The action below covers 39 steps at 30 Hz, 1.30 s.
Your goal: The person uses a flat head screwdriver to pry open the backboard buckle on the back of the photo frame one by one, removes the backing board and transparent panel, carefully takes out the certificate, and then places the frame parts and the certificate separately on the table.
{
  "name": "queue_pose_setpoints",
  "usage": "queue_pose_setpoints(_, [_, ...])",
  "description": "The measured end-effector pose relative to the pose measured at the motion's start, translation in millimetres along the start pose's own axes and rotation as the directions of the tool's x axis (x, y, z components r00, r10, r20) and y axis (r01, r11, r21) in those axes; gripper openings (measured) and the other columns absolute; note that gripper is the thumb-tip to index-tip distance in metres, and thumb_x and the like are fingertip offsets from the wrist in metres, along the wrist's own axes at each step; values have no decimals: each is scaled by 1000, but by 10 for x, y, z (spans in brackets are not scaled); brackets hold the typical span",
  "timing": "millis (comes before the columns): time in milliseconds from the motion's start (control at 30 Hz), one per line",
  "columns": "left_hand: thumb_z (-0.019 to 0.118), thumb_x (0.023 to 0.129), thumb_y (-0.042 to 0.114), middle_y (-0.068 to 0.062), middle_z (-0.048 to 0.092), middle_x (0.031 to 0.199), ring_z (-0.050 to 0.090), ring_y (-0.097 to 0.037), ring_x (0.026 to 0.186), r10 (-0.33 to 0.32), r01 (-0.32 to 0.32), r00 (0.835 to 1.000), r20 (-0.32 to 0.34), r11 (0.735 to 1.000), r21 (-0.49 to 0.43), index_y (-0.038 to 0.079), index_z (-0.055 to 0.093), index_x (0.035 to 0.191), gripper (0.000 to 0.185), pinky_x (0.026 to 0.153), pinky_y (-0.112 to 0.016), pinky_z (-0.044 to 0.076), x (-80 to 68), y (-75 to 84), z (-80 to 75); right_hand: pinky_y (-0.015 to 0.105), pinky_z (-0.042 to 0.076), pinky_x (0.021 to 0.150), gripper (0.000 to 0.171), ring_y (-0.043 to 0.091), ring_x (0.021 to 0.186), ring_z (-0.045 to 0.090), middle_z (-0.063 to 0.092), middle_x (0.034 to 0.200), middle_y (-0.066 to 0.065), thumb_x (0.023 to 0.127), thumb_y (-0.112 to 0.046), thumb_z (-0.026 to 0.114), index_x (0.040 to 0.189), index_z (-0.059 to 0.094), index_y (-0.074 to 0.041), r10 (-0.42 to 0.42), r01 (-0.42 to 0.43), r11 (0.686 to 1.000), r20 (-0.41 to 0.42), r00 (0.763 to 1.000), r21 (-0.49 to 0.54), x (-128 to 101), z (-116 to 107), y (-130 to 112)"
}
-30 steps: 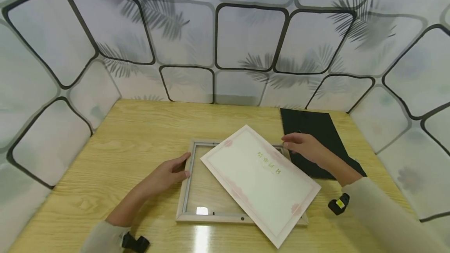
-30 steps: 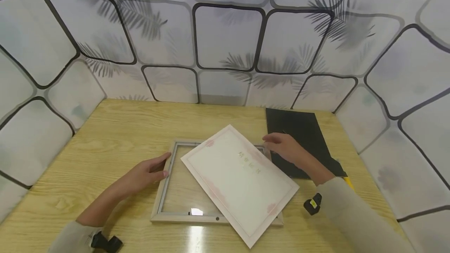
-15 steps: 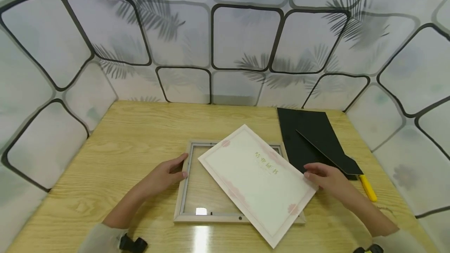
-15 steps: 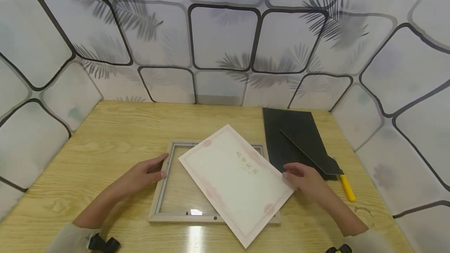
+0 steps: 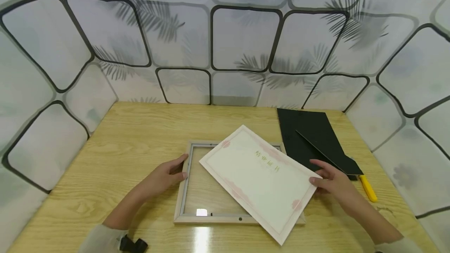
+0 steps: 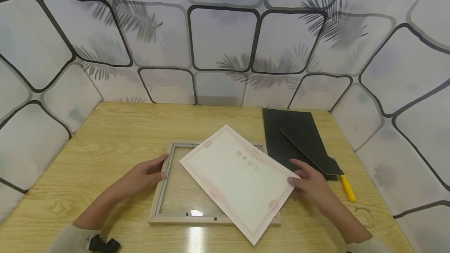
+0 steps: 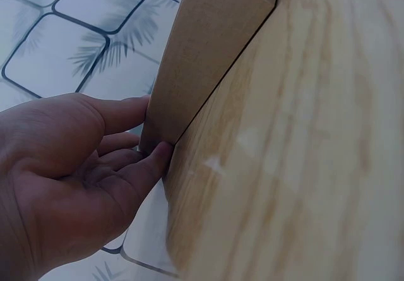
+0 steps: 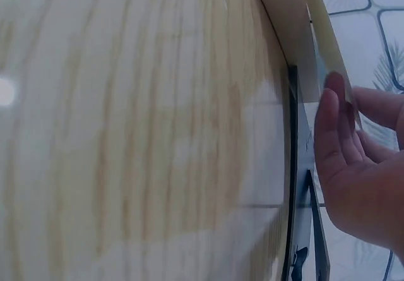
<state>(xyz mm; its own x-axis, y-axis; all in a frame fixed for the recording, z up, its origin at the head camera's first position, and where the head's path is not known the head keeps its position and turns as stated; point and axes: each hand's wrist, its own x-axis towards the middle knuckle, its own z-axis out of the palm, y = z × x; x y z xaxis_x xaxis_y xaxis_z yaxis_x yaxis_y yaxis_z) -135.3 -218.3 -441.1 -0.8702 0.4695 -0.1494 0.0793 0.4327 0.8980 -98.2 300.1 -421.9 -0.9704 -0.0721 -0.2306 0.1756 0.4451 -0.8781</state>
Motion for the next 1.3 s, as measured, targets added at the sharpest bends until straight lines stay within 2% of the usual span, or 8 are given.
queue_pose_setpoints(133, [57, 104, 25, -16, 19, 167, 25, -38, 151, -1, 1, 1000, -1, 1000, 2, 5, 22, 161, 69, 119, -54, 30, -2, 4, 6, 29, 61, 80, 77, 14, 89, 69, 63, 112, -7, 99, -20, 67, 161, 22, -10, -9, 13, 987, -27, 1000, 160, -3, -55, 26])
queue_pose_setpoints(233, [57, 105, 25, -16, 20, 167, 25, -38, 151, -1, 1, 1000, -4, 1000, 5, 6, 22, 161, 69, 119, -55, 30, -8, 7, 8, 23, 58, 87, 79, 9, 100, 67, 59, 120, -13, 99, -14, 66, 163, 18, -14, -5, -1, 969, 22, 1000, 248, -18, -71, 59])
queue_pose_setpoints(333, [57, 105, 24, -15, 19, 167, 25, -38, 151, -2, 2, 1000, -5, 1000, 5, 6, 22, 161, 68, 119, -55, 30, -12, 9, 7, 19, 56, 90, 79, 6, 105, 66, 57, 124, -13, 98, -9, 66, 162, 20, -12, -15, -1, 962, 55, 998, 275, -26, -62, 92])
queue_pose_setpoints(567, [57, 105, 25, -15, 19, 167, 22, -38, 152, 1, -1, 1000, -3, 1000, 4, 7, 23, 161, 68, 120, -56, 28, -16, 12, -2, 22, 60, 79, 65, 8, 89, 68, 65, 104, -10, 99, -15, 66, 157, 37, -9, -9, 47, 936, -107, 994, 349, -14, -46, 76])
queue_pose_setpoints(733, [57, 104, 27, -15, 19, 167, 22, -38, 152, 3, -3, 1000, 2, 1000, 4, 7, 22, 161, 69, 120, -56, 28, -18, 5, -4, 22, 60, 81, 54, 5, 93, 67, 61, 121, -12, 100, -27, 66, 148, 51, -6, 16, 25, 958, -139, 990, 285, 27, -30, 40])
queue_pose_setpoints(933, [58, 104, 27, -15, 19, 167, 23, -38, 152, 0, 0, 1000, -1, 1000, 2, 8, 23, 161, 69, 120, -55, 28, -20, -5, -1, 21, 59, 84, 62, -3, 93, 63, 32, 159, 20, 99, -23, 66, 153, 42, -3, 73, -61, 994, -127, 989, 92, 75, 63, -15])
queue_pose_setpoints(1100, [57, 104, 26, -15, 19, 167, 21, -37, 152, -2, 2, 1000, -4, 1000, 4, 8, 23, 161, 69, 120, -55, 27, -21, 5, 1, 20, 59, 82, 55, -8, 92, 62, 31, 160, 25, 103, -13, 58, 154, 41, -3, 18, -13, 1000, -179, 984, 28, 96, 70, -65])
queue_pose_setpoints(1300, [56, 105, 25, -16, 18, 167, 22, -38, 152, 4, -4, 1000, 5, 1000, -2, 8, 22, 161, 68, 120, -55, 28, -22, 11, 4, 14, 56, 81, 52, -13, 96, 59, 32, 157, 29, 105, -15, 54, 154, 40, -4, -81, 88, 996, -244, 966, 21, 195, -84, -123])
